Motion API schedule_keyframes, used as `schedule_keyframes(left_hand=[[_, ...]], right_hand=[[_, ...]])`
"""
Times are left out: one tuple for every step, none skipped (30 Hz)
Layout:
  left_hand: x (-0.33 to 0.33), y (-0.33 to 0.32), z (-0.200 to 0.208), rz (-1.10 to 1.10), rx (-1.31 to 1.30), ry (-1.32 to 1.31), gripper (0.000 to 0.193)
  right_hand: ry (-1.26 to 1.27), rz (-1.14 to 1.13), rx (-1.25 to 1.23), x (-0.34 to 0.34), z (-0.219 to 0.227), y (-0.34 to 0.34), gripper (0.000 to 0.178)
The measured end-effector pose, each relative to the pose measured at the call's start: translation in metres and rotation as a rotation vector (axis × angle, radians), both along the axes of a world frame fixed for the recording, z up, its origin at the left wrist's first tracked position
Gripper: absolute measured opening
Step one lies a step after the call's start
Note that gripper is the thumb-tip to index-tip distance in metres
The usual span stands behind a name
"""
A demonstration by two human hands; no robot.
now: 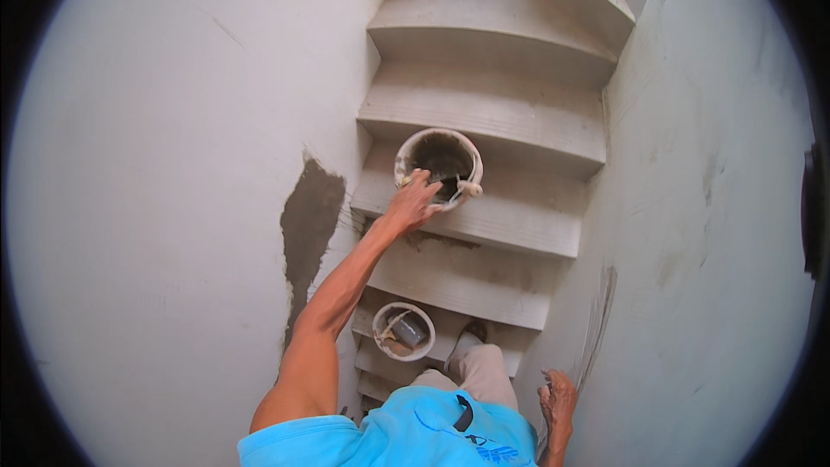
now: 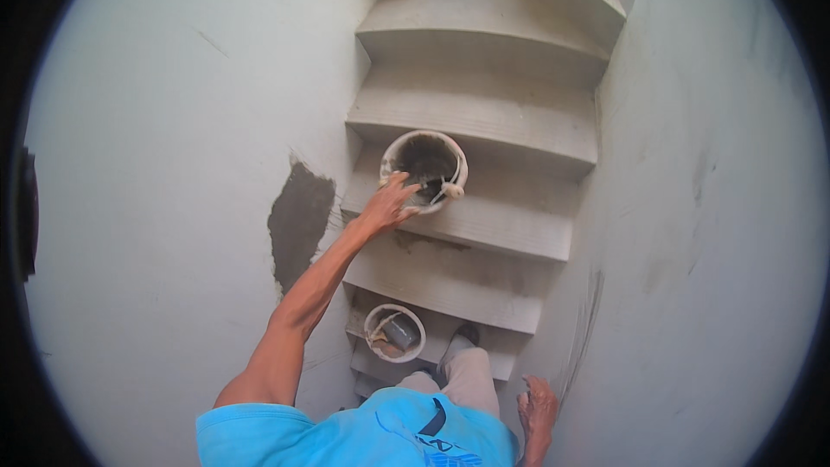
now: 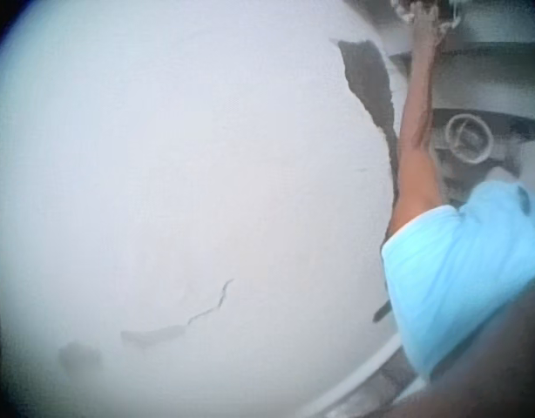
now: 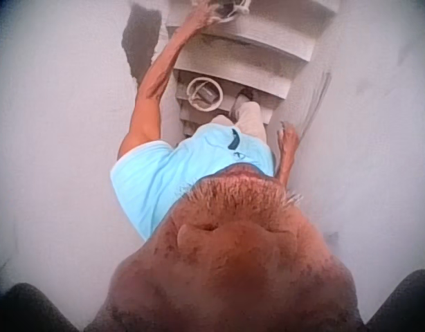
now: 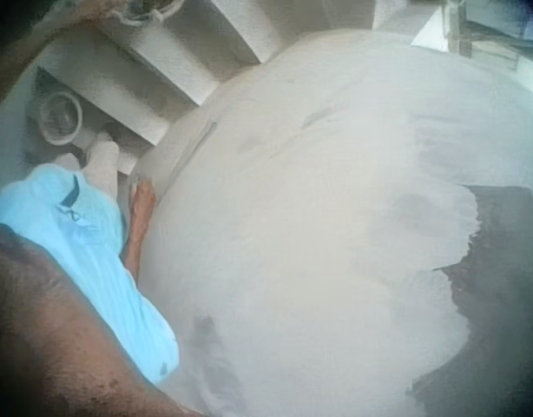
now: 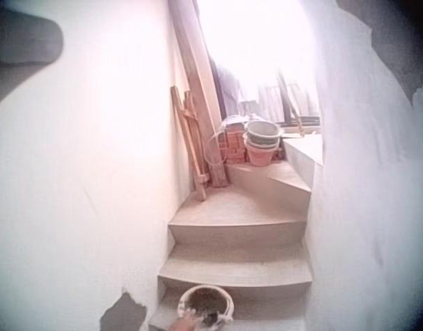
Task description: The person applies plaster to a curved wall under a spiral staircase using a trowel and a brush. They repeatedly scoop plaster from buckets, spread it on the wall, and smooth the surface.
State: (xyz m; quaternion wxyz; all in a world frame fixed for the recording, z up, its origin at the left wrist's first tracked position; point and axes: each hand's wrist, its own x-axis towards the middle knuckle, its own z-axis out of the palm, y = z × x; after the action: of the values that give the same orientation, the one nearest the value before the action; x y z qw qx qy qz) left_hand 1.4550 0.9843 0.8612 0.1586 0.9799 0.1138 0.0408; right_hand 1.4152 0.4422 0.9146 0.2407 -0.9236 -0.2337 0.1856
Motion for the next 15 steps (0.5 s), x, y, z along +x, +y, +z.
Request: schedule_keyframes(left_hand=[[-0.017, -0.001, 0.046, 0.112, -0.075, -0.031, 0.061], [-0.046, 0.015, 0.057, 0.182, 0.142, -0.23, 0.061], [-0.064, 0.021, 0.102, 0.306, 0.166, -0.239, 0.065], [-0.089, 0.027, 0.154, 0.428, 0.206, -0.275, 0.065], [-0.124, 0.044, 0.174, 0.5, 0.395, -0.496, 0.063], [-0.164, 0.06, 0.214, 0.537, 0.608, -0.548, 0.062], [-0.192, 0.076, 0.23, 0.597, 0.728, -0.585, 0.062], [-0.223, 0.083, 0.254, 0.708, 0.909, -0.534, 0.061], [-0.247, 0.088, 0.279, 0.732, 1.081, -0.522, 0.06], [-0.265, 0.098, 0.297, 0.804, 1.205, -0.475, 0.061], [-0.291, 0.109, 0.323, 0.827, 1.316, -0.482, 0.06], [-0.325, 0.117, 0.337, 0.787, 1.428, -0.473, 0.06], [-0.336, 0.12, 0.345, 0.786, 1.467, -0.475, 0.06], [-0.351, 0.12, 0.346, 0.825, 1.472, -0.374, 0.062], [-0.354, 0.125, 0.345, 0.824, 1.487, -0.364, 0.062]], right_hand=[[0.035, -0.025, 0.005, 0.006, 0.003, 0.006, 0.032], [0.028, 0.002, -0.009, 0.012, 0.007, 0.01, 0.032], [0.016, 0.01, -0.036, 0.016, 0.011, 0.011, 0.032], [0.008, 0.02, -0.059, 0.02, 0.016, 0.015, 0.032], [-0.014, 0.047, -0.051, 0.026, 0.017, 0.019, 0.032], [-0.02, 0.076, -0.033, 0.03, 0.014, 0.021, 0.032], [-0.059, 0.085, -0.068, 0.03, 0.01, 0.021, 0.032], [-0.109, 0.12, -0.063, 0.037, 0.001, 0.022, 0.033], [-0.134, 0.165, -0.068, 0.04, 0.008, 0.027, 0.034], [-0.033, 0.128, -0.068, 0.052, 0.016, 0.034, 0.035], [0.068, 0.093, -0.051, 0.056, 0.025, 0.057, 0.035], [0.098, 0.114, -0.068, 0.052, 0.025, 0.058, 0.035], [0.117, 0.123, -0.074, 0.062, 0.018, 0.055, 0.035], [0.137, 0.148, -0.081, 0.066, 0.014, 0.058, 0.035], [0.117, 0.159, -0.085, 0.068, 0.014, 0.061, 0.035]])
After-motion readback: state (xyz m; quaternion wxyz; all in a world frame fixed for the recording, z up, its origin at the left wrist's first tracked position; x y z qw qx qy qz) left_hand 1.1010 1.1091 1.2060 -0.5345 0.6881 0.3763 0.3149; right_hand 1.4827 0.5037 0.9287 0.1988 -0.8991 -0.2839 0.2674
